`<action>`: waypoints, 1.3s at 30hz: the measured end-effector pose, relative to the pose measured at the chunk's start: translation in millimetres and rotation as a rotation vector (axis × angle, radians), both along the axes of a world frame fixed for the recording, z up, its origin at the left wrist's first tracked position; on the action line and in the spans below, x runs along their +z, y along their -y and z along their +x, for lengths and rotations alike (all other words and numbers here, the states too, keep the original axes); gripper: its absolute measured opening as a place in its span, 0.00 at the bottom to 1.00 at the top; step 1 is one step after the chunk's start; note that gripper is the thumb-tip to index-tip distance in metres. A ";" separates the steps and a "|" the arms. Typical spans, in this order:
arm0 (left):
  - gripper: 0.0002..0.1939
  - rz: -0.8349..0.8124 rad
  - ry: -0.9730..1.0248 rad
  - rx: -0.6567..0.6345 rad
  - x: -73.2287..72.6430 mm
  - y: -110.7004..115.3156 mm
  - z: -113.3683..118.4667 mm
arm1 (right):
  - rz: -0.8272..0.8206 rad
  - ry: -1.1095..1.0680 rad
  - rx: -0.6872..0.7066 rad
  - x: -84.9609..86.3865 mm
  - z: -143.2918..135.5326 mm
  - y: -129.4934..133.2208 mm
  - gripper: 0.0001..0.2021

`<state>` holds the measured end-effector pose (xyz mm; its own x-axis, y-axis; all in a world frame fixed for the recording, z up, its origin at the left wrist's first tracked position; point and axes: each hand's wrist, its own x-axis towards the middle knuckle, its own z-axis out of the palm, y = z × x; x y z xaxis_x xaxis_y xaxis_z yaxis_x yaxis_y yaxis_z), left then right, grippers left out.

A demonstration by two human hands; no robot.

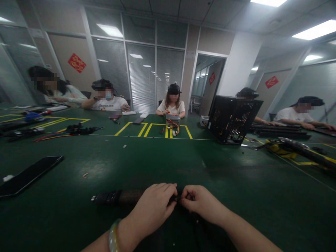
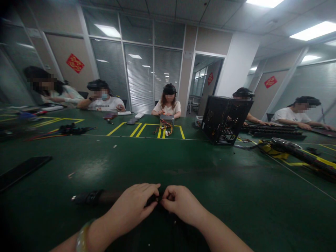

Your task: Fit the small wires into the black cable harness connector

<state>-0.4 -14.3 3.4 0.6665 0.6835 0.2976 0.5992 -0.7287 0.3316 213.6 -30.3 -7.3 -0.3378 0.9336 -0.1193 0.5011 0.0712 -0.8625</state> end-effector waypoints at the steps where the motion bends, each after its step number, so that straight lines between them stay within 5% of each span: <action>1: 0.09 0.000 0.002 0.000 -0.9 -0.4 -0.2 | -0.002 -0.003 0.000 1.2 0.0 0.1 0.04; 39: 0.05 -0.031 0.006 -0.018 1.0 -0.4 -1.1 | 0.069 0.011 -0.057 -3.6 -3.4 -1.4 0.04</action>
<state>-1.5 -13.9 4.4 0.6771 0.6801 0.2810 0.5838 -0.7289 0.3576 210.2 -28.9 -10.9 -0.2828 0.9575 -0.0572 0.5159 0.1016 -0.8506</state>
